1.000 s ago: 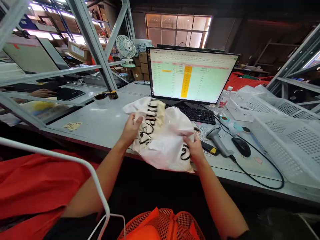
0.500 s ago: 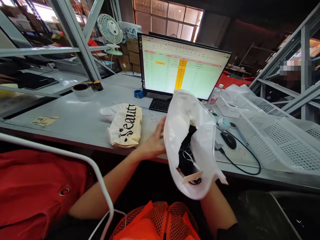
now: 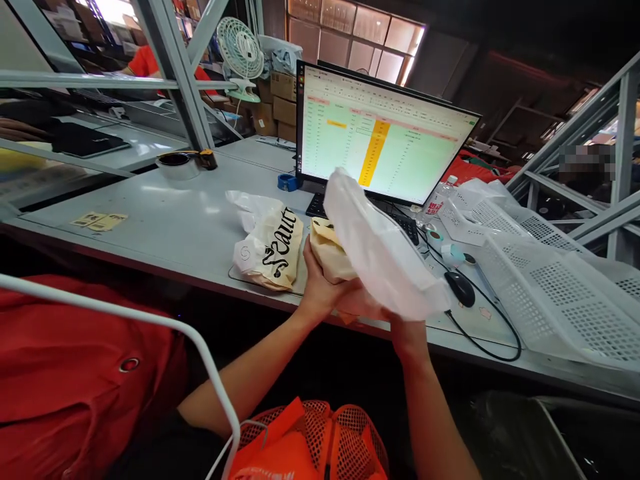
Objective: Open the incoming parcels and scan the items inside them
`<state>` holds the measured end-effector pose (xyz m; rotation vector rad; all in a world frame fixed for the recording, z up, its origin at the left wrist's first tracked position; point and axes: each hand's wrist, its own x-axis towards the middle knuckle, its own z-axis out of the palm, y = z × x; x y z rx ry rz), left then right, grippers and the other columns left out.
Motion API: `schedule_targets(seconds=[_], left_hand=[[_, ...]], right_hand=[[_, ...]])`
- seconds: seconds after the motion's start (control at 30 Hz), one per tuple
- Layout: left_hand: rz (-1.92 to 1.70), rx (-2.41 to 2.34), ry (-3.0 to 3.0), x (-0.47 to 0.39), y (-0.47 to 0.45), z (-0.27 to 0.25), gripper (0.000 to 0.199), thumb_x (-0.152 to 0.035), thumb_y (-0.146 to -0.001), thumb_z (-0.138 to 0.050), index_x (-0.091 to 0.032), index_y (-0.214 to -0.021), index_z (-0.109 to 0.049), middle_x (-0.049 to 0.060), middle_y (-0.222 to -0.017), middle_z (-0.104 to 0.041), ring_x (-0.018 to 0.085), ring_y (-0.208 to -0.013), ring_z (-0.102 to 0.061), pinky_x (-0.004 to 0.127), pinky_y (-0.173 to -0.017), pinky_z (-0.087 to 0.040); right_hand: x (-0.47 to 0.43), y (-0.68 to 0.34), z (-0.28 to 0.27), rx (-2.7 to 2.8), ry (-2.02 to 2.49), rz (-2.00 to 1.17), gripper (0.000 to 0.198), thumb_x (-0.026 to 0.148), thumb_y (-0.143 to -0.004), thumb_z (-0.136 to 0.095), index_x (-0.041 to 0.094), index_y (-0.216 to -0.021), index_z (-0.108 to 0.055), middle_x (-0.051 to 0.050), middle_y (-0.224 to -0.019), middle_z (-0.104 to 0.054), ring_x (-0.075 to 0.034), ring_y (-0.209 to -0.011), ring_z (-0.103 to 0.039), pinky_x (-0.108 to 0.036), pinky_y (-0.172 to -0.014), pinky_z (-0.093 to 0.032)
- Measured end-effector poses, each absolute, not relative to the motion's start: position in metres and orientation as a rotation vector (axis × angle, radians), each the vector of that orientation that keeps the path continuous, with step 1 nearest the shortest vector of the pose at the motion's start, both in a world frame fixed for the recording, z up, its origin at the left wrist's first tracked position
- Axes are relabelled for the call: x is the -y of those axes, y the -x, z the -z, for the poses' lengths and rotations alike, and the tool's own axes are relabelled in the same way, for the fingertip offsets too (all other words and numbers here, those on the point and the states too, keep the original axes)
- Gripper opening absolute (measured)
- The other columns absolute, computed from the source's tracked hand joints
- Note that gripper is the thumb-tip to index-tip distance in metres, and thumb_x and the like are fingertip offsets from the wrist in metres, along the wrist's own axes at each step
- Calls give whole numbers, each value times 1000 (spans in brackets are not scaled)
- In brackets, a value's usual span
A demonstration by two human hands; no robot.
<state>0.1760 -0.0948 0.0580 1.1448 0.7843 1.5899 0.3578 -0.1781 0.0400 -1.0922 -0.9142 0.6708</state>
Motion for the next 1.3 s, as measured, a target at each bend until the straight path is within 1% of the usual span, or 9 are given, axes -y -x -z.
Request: schedule_targets(seconds=[0.1, 0.23, 0.4, 0.57, 0.77, 0.9, 1.07, 1.17, 1.3], left_hand=[[-1445, -572, -952, 85, -166, -68, 119, -88, -62, -84, -28, -156, -42, 19, -155, -56, 37, -133, -64, 41, -93, -62], [-1272, -678, -977, 52, -145, -81, 74, -75, -71, -88, -18, -114, -71, 12, -113, -75, 24, -95, -72, 27, -72, -58], [-1783, -799, -1041, 41, -147, -66, 54, -64, -76, -89, -17, -77, -63, -1, -72, -61, 11, -67, -58, 20, -63, -51], [-1773, -791, -777, 63, -147, -36, 53, -66, -79, -82, -21, -84, -55, -2, -76, -62, 12, -65, -60, 20, -56, -53], [-1372, -900, -1488, 61, -112, -62, 48, -62, -79, -86, -18, -92, -72, 6, -93, -72, 19, -82, -67, 26, -69, -58], [-1678, -1016, -1507, 66, -122, -80, 40, -58, -90, -78, -20, -84, -64, 1, -79, -62, 15, -72, -59, 24, -68, -51], [-2022, -859, -902, 77, -142, -72, 39, -50, -86, -76, -23, -85, -48, -2, -81, -54, 14, -76, -58, 22, -68, -50], [-1620, -793, -875, 71, -120, -75, 49, -54, -71, -83, -24, -93, -52, 0, -89, -64, 18, -80, -66, 24, -65, -53], [-1068, -865, -1400, 45, -95, -91, 79, -63, -63, -93, -22, -122, -62, 14, -117, -74, 33, -109, -73, 41, -90, -61]], right_hand=[[168, -362, -50, 762, 966, -652, 91, 44, -68, -95, 21, -149, -60, -16, -149, -65, -34, -129, -67, -52, -108, -59], [161, -376, -65, 836, 893, -676, 81, 38, -65, -98, 21, -139, -70, -15, -144, -70, -33, -126, -70, -53, -109, -58], [145, -390, -65, 642, 880, -506, 61, 34, -60, -101, 16, -114, -78, -12, -125, -78, -29, -113, -74, -49, -106, -61], [127, -408, -61, 582, 907, -439, 50, 31, -60, -100, 15, -102, -79, -9, -109, -80, -26, -101, -76, -47, -101, -64], [138, -428, -67, 719, 901, -507, 61, 31, -62, -99, 15, -117, -77, -10, -120, -79, -31, -117, -73, -52, -111, -57], [132, -425, -56, 560, 935, -599, 62, 47, -72, -92, 13, -121, -74, -14, -127, -76, -34, -122, -72, -56, -111, -58], [106, -423, -47, 329, 987, -327, 61, 46, -67, -92, 11, -112, -72, -16, -128, -74, -34, -123, -72, -51, -111, -60], [98, -433, -55, 451, 1031, -300, 60, 55, -73, -88, 10, -110, -73, -15, -119, -76, -33, -115, -75, -47, -99, -66], [94, -439, -71, 625, 1164, -372, 62, 60, -72, -90, 9, -102, -73, -13, -100, -77, -29, -97, -76, -43, -85, -67]])
